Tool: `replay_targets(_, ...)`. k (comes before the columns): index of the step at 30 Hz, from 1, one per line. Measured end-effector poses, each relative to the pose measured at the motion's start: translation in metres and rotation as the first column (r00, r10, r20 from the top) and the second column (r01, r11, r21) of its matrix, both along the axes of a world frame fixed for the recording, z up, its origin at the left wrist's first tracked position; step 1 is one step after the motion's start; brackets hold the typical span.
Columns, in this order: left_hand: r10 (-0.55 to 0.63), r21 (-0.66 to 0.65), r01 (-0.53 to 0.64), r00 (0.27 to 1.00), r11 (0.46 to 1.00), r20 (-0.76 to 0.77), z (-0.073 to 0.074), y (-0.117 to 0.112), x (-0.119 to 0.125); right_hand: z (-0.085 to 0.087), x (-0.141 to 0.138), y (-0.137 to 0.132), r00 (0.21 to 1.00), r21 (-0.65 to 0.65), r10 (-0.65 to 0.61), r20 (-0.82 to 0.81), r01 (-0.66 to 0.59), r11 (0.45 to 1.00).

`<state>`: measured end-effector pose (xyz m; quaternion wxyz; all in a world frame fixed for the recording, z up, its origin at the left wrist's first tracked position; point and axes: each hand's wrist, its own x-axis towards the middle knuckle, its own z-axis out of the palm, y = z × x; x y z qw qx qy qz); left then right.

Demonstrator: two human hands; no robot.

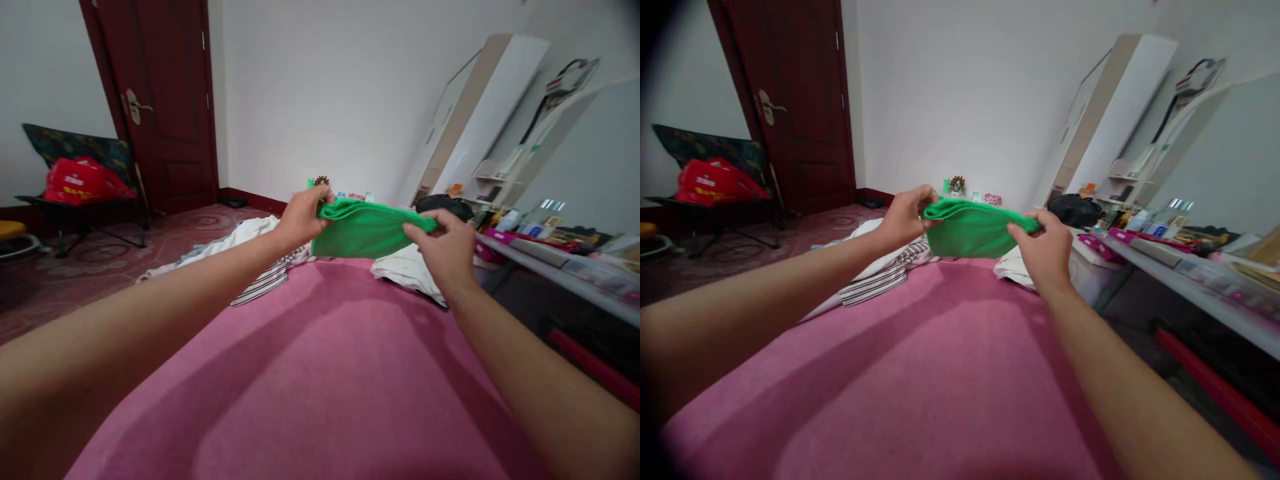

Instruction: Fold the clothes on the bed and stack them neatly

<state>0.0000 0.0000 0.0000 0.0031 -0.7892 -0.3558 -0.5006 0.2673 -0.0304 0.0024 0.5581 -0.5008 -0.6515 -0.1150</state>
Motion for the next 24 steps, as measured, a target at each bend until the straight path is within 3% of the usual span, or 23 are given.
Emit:
replay_targets(2,-0.065,-0.085,0.061,0.997,0.995,-0.047,-0.032,-0.025,-0.005,-0.035,0.003,-0.03,0.997,-0.099,0.026,0.079,-0.018,0.995)
replay_targets(4,-0.19,-0.237,0.155,0.973,0.959,-0.131,-0.071,-0.056,-0.013,-0.075,0.005,-0.065,0.981,-0.3,0.124,0.151,-0.074,0.951)
replay_targets(7,-0.434,-0.454,0.271,0.848,0.849,-0.305,-0.114,-0.103,-0.029,-0.12,0.008,-0.114,0.9,-0.669,0.381,0.212,-0.151,0.728)
replay_targets(9,-0.522,-0.521,0.304,0.779,0.798,-0.346,-0.124,-0.125,-0.037,-0.127,0.008,-0.134,0.87,-0.765,0.472,0.139,-0.209,0.609)
replay_targets(10,-0.548,-0.554,0.31,0.767,0.772,-0.335,-0.122,-0.131,-0.039,-0.125,0.008,-0.137,0.874,-0.772,0.479,0.083,-0.247,0.585)
replay_targets(12,-0.549,-0.617,0.297,0.792,0.728,-0.267,-0.112,-0.131,-0.038,-0.114,0.005,-0.129,0.893,-0.735,0.449,-0.04,-0.33,0.592)
replay_targets(14,-0.488,-0.643,0.265,0.851,0.718,-0.194,-0.101,-0.116,-0.028,-0.103,-0.001,-0.105,0.9,-0.666,0.416,-0.128,-0.388,0.636)
replay_targets(17,-0.313,-0.568,0.189,0.941,0.801,-0.13,-0.097,-0.074,0.0,-0.1,-0.019,-0.055,0.916,-0.559,0.386,-0.11,-0.378,0.738)
replay_targets(21,-0.15,-0.451,0.055,0.972,0.891,-0.178,-0.126,-0.021,0.044,-0.123,-0.041,0.009,0.96,-0.474,0.273,0.061,-0.212,0.854)
replay_targets(24,-0.059,-0.469,-0.113,0.94,0.876,-0.337,-0.158,-0.004,0.069,-0.143,-0.035,0.047,0.993,-0.518,0.051,0.107,0.012,0.856)
